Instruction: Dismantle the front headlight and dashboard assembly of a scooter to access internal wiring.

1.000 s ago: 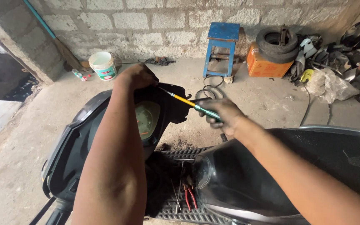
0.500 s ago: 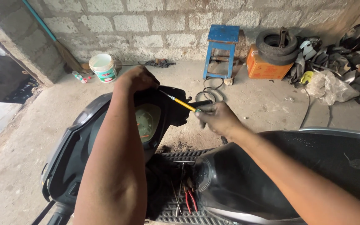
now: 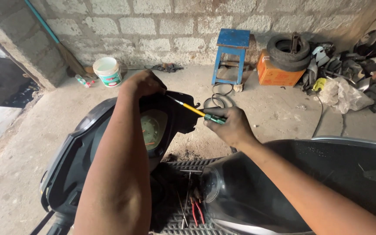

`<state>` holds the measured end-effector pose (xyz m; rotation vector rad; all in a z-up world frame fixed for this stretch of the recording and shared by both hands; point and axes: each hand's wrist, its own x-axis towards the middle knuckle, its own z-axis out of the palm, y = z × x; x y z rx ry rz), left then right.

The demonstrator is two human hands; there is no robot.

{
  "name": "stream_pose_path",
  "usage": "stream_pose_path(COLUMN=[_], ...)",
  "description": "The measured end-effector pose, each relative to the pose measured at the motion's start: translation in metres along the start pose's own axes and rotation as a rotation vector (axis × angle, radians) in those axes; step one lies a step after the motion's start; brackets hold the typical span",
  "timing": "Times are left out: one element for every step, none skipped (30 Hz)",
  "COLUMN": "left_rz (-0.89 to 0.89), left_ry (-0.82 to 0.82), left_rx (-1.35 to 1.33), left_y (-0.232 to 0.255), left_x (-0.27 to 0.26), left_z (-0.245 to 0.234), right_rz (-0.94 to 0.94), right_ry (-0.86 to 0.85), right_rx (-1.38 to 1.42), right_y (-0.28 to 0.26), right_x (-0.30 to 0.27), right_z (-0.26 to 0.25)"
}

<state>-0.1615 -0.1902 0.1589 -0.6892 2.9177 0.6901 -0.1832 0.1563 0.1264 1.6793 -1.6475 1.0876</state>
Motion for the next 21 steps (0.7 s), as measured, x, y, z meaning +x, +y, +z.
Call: stream_pose_path(left_rz=[0.004,-0.009,-0.023,-0.019,-0.028,-0.037,-0.035,-0.010,0.016,0.008,0.014,0.021,0.015,0.011,0.008,0.010,0.008,0.006,0.008,0.000,-0.007], left_ry=[0.002,0.002,0.002,0.001,0.018,0.039,0.041,0.028,0.015,0.016,-0.001,-0.017,-0.014,0.002,0.017,0.020,0.023,0.025,0.026,0.020,0.013], left_rx=[0.001,-0.030,-0.061,-0.055,-0.045,-0.044,-0.047,-0.062,-0.077,-0.078,-0.101,-0.121,-0.118,-0.100,-0.082,-0.082,-0.084,-0.083,-0.081,-0.096,-0.111], left_y=[0.005,0.009,0.013,0.009,0.005,0.001,0.003,0.002,0.002,0.005,0.009,0.012,0.006,0.002,-0.001,0.003,0.008,0.011,0.012,0.013,0.014], left_x=[-0.006,-0.013,-0.019,-0.014,-0.009,-0.004,-0.002,-0.003,-0.004,-0.009,-0.014,-0.018,-0.013,-0.006,0.001,-0.004,-0.010,-0.015,-0.017,-0.019,-0.021], left_z=[-0.002,-0.005,-0.008,-0.006,-0.005,-0.001,-0.002,-0.001,0.000,-0.001,-0.002,-0.005,-0.003,0.001,0.006,0.003,0.000,-0.003,-0.004,-0.004,-0.005], right_rz=[-0.002,0.392,0.782,0.782,1.157,1.530,1.529,1.226,0.914,0.912,0.706,0.498,0.496,0.828,1.156,1.154,1.316,1.475,1.473,1.501,1.528], right_ry=[0.002,-0.081,-0.168,-0.161,-0.270,-0.394,-0.395,-0.340,-0.282,-0.287,-0.219,-0.144,-0.143,-0.172,-0.200,-0.198,-0.243,-0.287,-0.284,-0.346,-0.408], right_rx=[-0.004,0.342,0.693,0.693,0.828,0.953,0.948,0.652,0.368,0.374,0.225,0.080,0.086,0.311,0.541,0.540,0.705,0.875,0.876,0.860,0.843], right_y=[0.008,0.016,0.024,0.023,0.022,0.022,0.026,0.026,0.027,0.026,0.024,0.023,0.018,0.014,0.010,0.009,0.008,0.007,0.002,-0.003,-0.008], right_x=[-0.003,-0.007,-0.009,-0.009,-0.009,-0.008,-0.013,-0.020,-0.026,-0.025,-0.024,-0.022,-0.013,-0.006,0.002,0.007,0.012,0.016,0.021,0.027,0.032], right_z=[-0.001,-0.003,-0.004,-0.003,-0.002,-0.003,0.000,0.004,0.008,0.009,0.010,0.012,0.009,0.003,-0.004,-0.009,-0.014,-0.019,-0.019,-0.020,-0.021])
